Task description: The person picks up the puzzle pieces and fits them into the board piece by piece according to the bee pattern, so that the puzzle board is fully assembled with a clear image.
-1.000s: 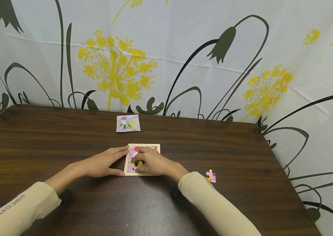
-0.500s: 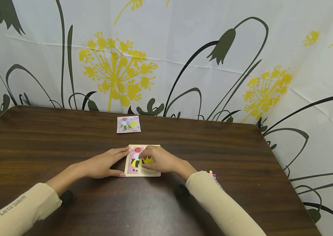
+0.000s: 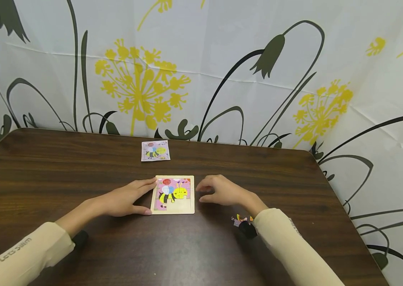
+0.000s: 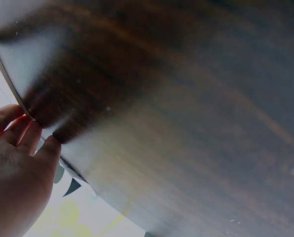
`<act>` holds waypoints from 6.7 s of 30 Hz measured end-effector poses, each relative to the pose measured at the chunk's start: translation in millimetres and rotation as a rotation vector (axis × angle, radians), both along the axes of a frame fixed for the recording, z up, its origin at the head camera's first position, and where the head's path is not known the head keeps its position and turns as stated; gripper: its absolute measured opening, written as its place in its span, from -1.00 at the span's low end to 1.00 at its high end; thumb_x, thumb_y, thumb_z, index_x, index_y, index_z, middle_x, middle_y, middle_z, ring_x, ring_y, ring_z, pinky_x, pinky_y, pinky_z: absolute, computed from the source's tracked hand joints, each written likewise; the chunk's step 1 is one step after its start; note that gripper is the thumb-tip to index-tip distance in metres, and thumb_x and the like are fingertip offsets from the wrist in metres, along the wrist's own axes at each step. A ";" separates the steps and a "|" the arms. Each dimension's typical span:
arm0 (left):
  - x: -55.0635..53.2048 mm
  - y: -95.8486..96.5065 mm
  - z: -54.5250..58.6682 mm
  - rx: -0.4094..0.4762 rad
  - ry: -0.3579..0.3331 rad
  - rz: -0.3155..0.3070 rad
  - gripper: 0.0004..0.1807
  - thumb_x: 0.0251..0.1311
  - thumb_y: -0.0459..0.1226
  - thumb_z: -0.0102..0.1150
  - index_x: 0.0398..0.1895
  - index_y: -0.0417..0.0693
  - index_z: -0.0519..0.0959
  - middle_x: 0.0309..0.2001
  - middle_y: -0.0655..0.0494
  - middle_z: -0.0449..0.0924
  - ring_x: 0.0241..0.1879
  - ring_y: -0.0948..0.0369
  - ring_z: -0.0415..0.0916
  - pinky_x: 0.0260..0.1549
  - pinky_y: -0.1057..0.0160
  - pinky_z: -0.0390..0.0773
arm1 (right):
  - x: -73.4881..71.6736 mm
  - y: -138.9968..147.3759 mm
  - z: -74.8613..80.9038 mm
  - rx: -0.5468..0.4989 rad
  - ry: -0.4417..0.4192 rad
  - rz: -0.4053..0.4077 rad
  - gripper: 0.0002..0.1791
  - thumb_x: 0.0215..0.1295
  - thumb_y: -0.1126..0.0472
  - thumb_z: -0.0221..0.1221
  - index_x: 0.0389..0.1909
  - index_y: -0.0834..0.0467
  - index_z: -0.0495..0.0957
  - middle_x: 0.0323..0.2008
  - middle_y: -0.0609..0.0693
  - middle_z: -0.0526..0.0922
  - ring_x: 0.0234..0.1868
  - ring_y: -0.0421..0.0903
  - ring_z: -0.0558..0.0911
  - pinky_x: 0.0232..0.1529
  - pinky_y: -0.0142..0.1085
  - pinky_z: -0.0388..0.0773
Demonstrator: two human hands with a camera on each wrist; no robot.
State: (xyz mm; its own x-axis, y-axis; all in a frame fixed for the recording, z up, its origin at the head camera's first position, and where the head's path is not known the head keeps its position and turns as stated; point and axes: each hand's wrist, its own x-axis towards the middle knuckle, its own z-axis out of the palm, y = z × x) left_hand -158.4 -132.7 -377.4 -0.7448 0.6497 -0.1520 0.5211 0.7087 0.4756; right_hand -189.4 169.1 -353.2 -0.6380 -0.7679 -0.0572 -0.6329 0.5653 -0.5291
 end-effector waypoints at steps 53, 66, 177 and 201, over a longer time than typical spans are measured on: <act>0.5 -0.2 -2.0 0.007 0.000 0.001 -0.13 0.11 -0.02 0.20 0.34 -0.33 0.10 0.37 -0.18 -0.02 0.31 -0.09 -0.02 0.18 -0.06 0.10 | 69.5 108.1 -45.0 -0.091 0.379 -0.224 -0.71 -0.13 0.16 0.41 -0.40 -0.05 0.49 -0.30 -0.28 0.43 -0.22 -0.26 0.25 -0.34 -0.31 0.03; 0.8 0.0 -1.0 0.013 -0.005 0.003 -0.14 0.11 -0.02 0.20 0.34 -0.34 0.09 0.37 -0.19 -0.02 0.31 -0.10 -0.03 0.18 -0.06 0.10 | 68.8 106.4 -41.7 -0.084 0.369 -0.192 -0.73 -0.09 0.17 0.39 -0.40 -0.04 0.49 -0.29 -0.27 0.45 -0.25 -0.26 0.27 -0.34 -0.31 0.05; 0.9 0.1 0.8 0.008 -0.011 -0.003 -0.16 0.13 -0.02 0.17 0.33 -0.33 0.11 0.36 -0.19 -0.01 0.31 -0.10 -0.04 0.17 -0.06 0.13 | 17.3 -55.0 -30.1 -0.006 0.223 0.018 -0.84 0.06 0.17 0.30 -0.33 0.10 0.60 -0.29 -0.11 0.49 -0.14 -0.15 0.40 -0.26 -0.29 0.13; -0.7 -0.7 2.4 0.000 -0.014 -0.009 -0.16 0.15 -0.01 0.15 0.33 -0.34 0.10 0.37 -0.19 -0.03 0.31 -0.12 -0.05 0.16 -0.09 0.12 | 14.5 -54.5 -27.0 0.022 0.216 0.065 -0.75 0.11 0.17 0.27 -0.15 0.06 0.63 -0.22 -0.04 0.49 -0.13 -0.11 0.38 -0.26 -0.27 0.15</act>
